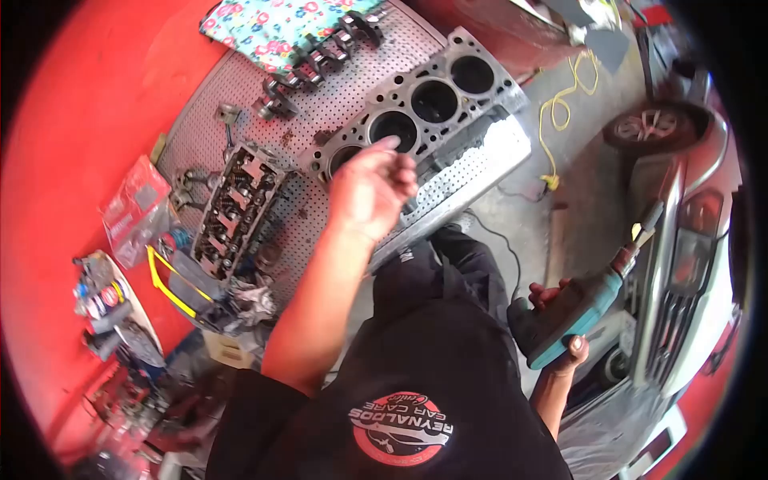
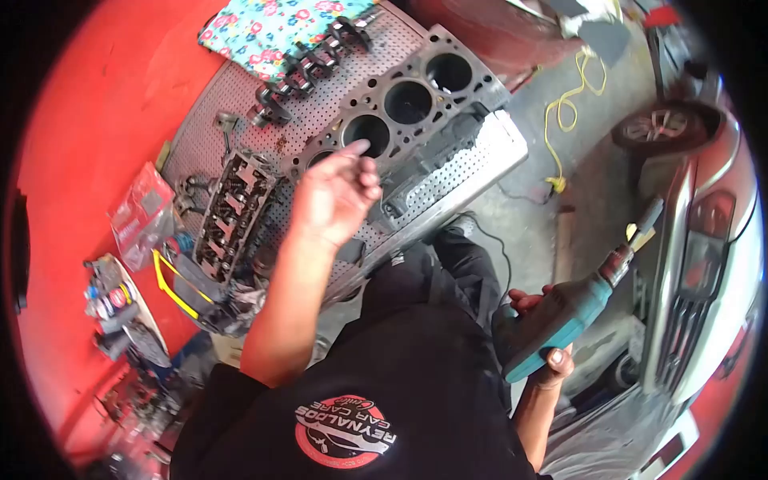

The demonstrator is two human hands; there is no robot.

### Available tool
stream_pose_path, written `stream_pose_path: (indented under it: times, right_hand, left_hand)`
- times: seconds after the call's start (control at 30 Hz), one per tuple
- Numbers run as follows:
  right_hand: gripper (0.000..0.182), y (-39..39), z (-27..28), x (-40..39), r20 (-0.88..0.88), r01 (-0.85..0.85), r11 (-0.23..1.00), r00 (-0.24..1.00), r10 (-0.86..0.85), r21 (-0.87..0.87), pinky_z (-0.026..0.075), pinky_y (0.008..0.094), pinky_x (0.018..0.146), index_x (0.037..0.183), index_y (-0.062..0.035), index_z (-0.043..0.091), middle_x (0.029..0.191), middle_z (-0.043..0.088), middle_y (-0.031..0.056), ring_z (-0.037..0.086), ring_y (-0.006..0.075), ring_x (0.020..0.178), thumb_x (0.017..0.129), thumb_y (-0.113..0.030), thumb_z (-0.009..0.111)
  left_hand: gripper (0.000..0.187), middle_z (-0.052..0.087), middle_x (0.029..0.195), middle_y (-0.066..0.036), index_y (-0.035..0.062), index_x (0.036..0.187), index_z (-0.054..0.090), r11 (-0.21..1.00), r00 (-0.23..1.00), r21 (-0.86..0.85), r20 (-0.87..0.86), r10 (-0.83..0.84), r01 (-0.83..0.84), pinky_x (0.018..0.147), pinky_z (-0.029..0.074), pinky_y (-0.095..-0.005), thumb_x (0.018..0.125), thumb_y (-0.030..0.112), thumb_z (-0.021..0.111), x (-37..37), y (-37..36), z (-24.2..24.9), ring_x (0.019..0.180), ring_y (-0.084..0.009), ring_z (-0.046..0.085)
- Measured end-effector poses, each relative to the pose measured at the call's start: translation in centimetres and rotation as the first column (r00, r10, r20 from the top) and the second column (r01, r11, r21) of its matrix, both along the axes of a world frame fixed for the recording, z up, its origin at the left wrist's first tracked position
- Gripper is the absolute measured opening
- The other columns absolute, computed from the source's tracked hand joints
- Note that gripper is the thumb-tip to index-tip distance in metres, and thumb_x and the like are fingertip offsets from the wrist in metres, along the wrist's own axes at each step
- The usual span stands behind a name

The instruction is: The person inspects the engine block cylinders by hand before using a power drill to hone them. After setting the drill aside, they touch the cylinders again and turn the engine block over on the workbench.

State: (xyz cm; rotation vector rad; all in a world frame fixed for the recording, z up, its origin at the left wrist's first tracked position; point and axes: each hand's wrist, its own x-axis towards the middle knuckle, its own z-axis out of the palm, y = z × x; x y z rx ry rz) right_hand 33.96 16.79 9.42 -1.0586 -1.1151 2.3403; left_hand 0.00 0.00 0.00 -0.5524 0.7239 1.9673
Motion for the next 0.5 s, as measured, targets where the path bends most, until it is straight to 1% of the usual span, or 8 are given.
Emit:
stream_pose_path:
  times: [0.07,0.1,0.13,0.17,0.23,0.37,0.4,0.5]
  right_hand:
    - [0.105,2.8,-1.4,-0.3,0.015,-0.025,1.000,1.000,0.025,-0.010,0.039,0.0542,0.118,0.147,0.0014,0.041,0.118,0.066,0.0226,0.061,0.0411,0.125,0.063,-0.047,0.081]
    - [0.105,2.8,0.0,-1.6,0.000,-0.064,0.994,0.998,0.064,0.085,0.039,0.0537,0.118,0.147,0.0015,0.041,0.118,0.066,0.0228,0.061,0.0412,0.125,0.063,-0.046,0.082]
    - [0.105,4.3,-1.5,-2.9,-0.050,-0.106,0.989,0.992,0.112,0.104,0.040,0.0533,0.118,0.147,0.0015,0.041,0.118,0.066,0.0229,0.061,0.0412,0.125,0.063,-0.046,0.082]
    - [0.105,3.9,0.4,-1.9,0.015,-0.148,0.989,0.989,0.148,0.009,0.040,0.0528,0.117,0.147,0.0016,0.041,0.118,0.066,0.0230,0.061,0.0413,0.125,0.062,-0.045,0.082]
    - [0.105,5.7,0.5,-3.2,0.045,-0.228,0.973,0.972,0.229,-0.027,0.041,0.0526,0.117,0.147,0.0020,0.041,0.118,0.067,0.0228,0.062,0.0410,0.125,0.063,-0.044,0.081]
    - [0.104,11.6,0.0,-4.9,0.067,-0.398,0.917,0.914,0.399,-0.033,0.041,0.0535,0.118,0.147,0.0024,0.041,0.117,0.067,0.0222,0.063,0.0412,0.124,0.063,-0.045,0.081]
    - [0.104,13.1,0.0,-5.3,0.056,-0.438,0.898,0.897,0.439,-0.040,0.040,0.0535,0.118,0.147,0.0024,0.041,0.117,0.067,0.0222,0.063,0.0414,0.123,0.063,-0.045,0.081]
    - [0.103,16.2,0.5,-6.5,0.049,-0.544,0.838,0.837,0.545,-0.029,0.040,0.0535,0.118,0.148,0.0013,0.041,0.118,0.067,0.0209,0.062,0.0414,0.125,0.065,-0.045,0.081]
  left_hand:
    - [0.075,0.069,0.099,-0.022,0.0103,0.162,0.020,0.996,0.994,0.053,-0.080,0.073,-0.069,0.072,0.057,-0.0456,0.097,0.006,0.057,1.9,3.4,-0.7,0.079,-0.0291,0.067]
    - [0.039,0.069,0.103,-0.020,0.0108,0.130,0.049,0.975,0.990,0.172,0.033,0.134,-0.138,0.078,0.056,-0.0442,0.094,0.003,0.060,0.9,4.6,-0.9,0.088,-0.0301,0.067]
    - [0.035,0.069,0.105,-0.022,0.0108,0.126,0.048,0.943,0.979,0.271,0.002,0.202,-0.195,0.079,0.058,-0.0438,0.094,0.002,0.060,-0.6,6.2,-2.0,0.091,-0.0310,0.068]
    - [0.032,0.069,0.108,-0.023,0.0109,0.121,0.048,0.930,0.962,0.247,0.075,0.263,-0.273,0.081,0.060,-0.0435,0.093,0.000,0.060,1.5,5.0,-2.2,0.095,-0.0319,0.070]
    - [0.028,0.069,0.114,-0.024,0.0113,0.116,0.048,0.864,0.910,0.287,0.092,0.405,-0.413,0.082,0.062,-0.0425,0.093,0.000,0.059,1.9,5.7,-2.8,0.099,-0.0329,0.071]
    - [0.043,0.068,0.118,-0.021,0.0205,0.129,0.045,0.761,0.814,0.307,0.092,0.574,-0.572,0.081,0.062,-0.0451,0.093,0.001,0.060,3.3,8.3,-2.2,0.097,-0.0319,0.071]
    - [0.059,0.067,0.120,-0.021,0.0289,0.141,0.039,0.744,0.812,0.366,0.060,0.581,-0.559,0.082,0.061,-0.0458,0.093,0.002,0.061,3.7,8.9,-2.4,0.098,-0.0315,0.070]
    - [0.108,0.068,0.120,-0.023,0.0426,0.163,-0.020,0.745,0.799,0.380,-0.023,0.600,-0.549,0.082,0.061,-0.0470,0.096,0.004,0.056,4.2,10.0,-2.7,0.097,-0.0310,0.071]
